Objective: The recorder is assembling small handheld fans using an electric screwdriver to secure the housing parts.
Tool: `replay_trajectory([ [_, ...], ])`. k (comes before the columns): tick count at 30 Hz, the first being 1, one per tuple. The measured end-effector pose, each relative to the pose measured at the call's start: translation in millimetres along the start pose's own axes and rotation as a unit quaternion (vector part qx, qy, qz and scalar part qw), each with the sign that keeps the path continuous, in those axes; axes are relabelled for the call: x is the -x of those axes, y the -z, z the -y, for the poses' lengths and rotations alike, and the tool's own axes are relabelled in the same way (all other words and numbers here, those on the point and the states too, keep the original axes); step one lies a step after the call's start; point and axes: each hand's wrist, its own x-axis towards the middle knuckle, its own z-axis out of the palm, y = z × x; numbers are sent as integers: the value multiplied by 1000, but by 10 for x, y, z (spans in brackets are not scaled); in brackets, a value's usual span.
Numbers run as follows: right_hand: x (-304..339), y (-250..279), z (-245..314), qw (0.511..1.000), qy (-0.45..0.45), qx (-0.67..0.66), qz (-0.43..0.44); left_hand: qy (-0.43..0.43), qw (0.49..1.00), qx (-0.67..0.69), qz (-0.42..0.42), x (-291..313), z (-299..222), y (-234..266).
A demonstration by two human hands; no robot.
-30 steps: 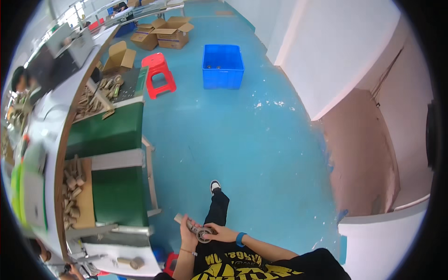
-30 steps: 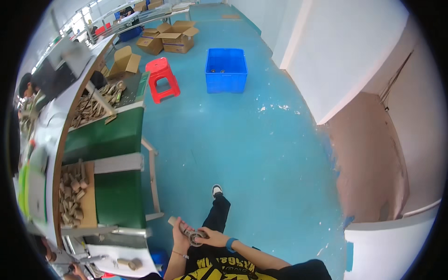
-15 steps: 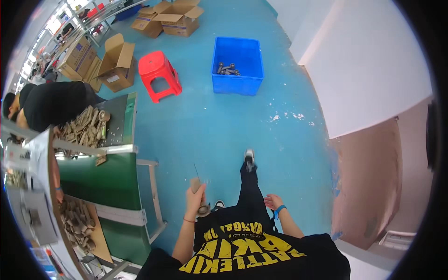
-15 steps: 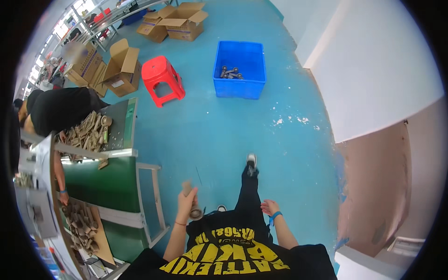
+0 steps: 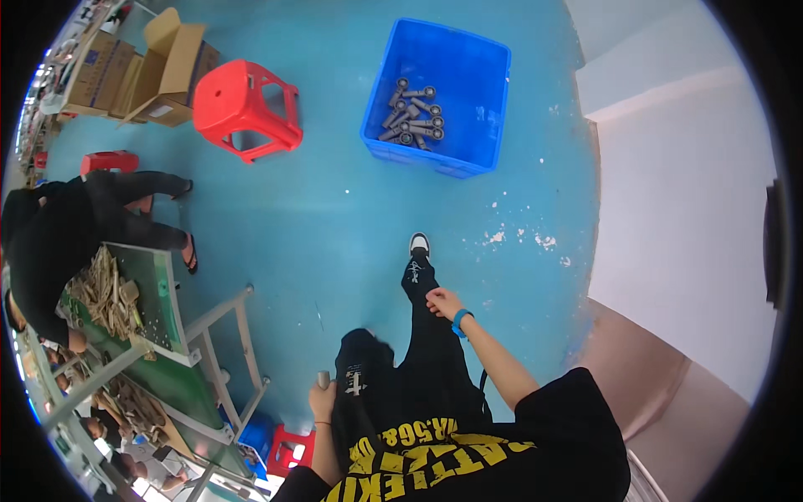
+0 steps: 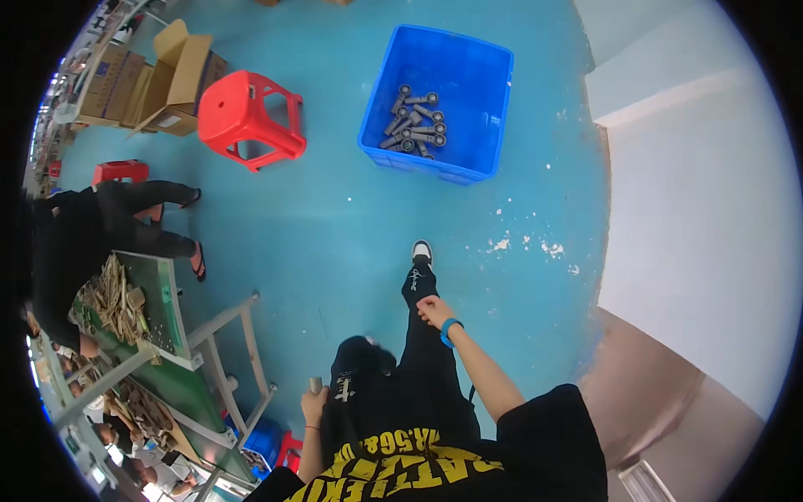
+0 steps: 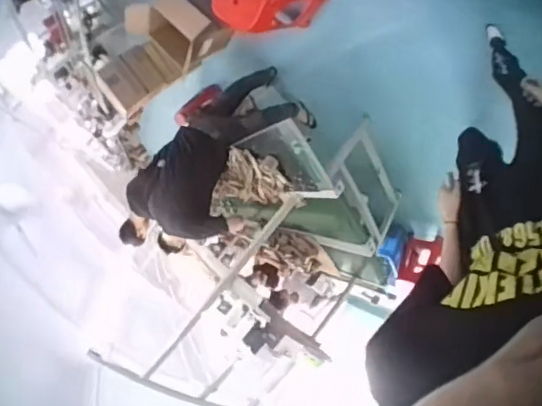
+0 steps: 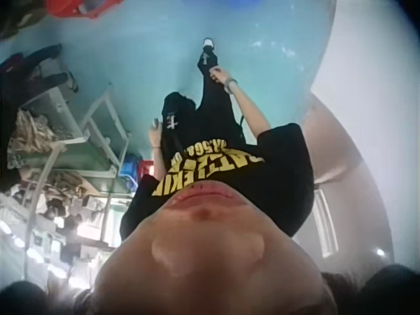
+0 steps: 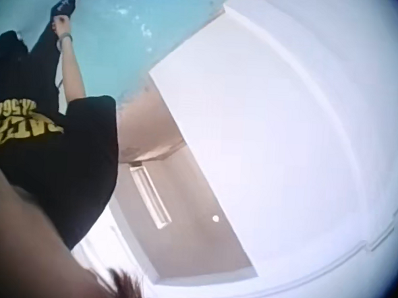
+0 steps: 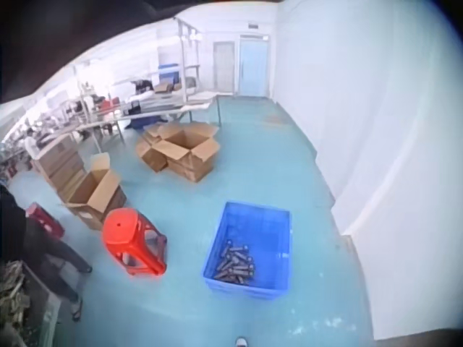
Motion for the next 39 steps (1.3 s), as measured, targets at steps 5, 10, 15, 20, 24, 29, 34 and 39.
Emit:
replay_trajectory([
  [5,-745,383,298,994,-107,-13,2,-18,999,-1,30,-95,-897,-13],
  [10,-1654,926,700,990,-124,-55,-38,-44,995,25,84,-377,-1818,-1],
  [15,-2299,879,1439,988,-101,-114,-38,-20,996,61,63,-906,-2053,-99],
  [20,-2863,976,1775,963,-122,-234,-57,-9,993,101,54,-1250,-2274,51],
  [24,-3125,821,1959,901,-141,-394,-112,-2,994,102,35,-1267,-2291,95],
  [29,-3293,815,2012,889,-132,-413,-145,42,991,115,55,-1111,-2343,28],
  [34,-3586,1071,2049,845,-161,-479,-175,75,989,117,50,-929,-2435,-174],
  [39,-4000,1116,1850,775,-107,-600,-167,122,981,152,14,-748,-2532,-459],
])
